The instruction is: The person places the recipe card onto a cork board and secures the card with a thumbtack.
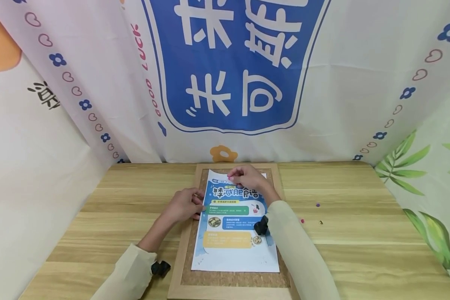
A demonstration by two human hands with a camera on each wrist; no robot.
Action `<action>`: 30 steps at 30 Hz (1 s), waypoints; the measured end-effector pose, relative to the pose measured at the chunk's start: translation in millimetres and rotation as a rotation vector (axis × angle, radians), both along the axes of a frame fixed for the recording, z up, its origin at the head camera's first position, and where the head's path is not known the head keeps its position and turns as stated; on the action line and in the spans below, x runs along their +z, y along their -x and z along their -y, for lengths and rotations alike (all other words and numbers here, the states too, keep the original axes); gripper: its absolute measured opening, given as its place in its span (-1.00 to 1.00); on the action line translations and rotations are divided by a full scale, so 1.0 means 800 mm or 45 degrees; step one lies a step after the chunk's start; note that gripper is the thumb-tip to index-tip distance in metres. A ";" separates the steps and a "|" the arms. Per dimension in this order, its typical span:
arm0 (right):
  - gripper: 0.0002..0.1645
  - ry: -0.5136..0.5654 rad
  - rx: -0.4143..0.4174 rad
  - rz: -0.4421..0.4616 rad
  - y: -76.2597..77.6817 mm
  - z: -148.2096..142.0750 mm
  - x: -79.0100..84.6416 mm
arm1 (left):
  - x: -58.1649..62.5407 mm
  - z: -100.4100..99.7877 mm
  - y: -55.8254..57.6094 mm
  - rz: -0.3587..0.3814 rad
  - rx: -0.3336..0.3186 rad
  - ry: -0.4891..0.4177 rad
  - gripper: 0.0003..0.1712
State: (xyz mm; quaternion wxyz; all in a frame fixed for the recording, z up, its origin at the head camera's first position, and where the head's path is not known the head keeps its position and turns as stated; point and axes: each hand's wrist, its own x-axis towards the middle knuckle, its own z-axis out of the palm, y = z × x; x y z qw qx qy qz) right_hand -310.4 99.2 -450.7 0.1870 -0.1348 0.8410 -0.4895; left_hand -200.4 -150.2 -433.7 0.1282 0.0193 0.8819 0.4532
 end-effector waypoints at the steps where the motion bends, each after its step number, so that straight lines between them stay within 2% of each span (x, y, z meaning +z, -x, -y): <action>1: -0.76 -0.003 0.005 -0.001 0.001 0.001 0.000 | 0.000 0.000 0.000 0.000 0.002 0.001 -0.64; 18: -0.78 0.029 0.036 -0.037 0.014 0.019 -0.013 | -0.002 -0.001 0.001 -0.003 0.009 0.006 -0.64; 24: -0.76 0.032 0.068 -0.065 0.018 0.023 -0.011 | -0.001 -0.001 0.001 -0.003 0.004 0.005 -0.63; 30: -0.76 0.047 0.078 -0.037 0.023 0.029 -0.011 | -0.001 -0.001 0.001 -0.002 0.004 0.004 -0.63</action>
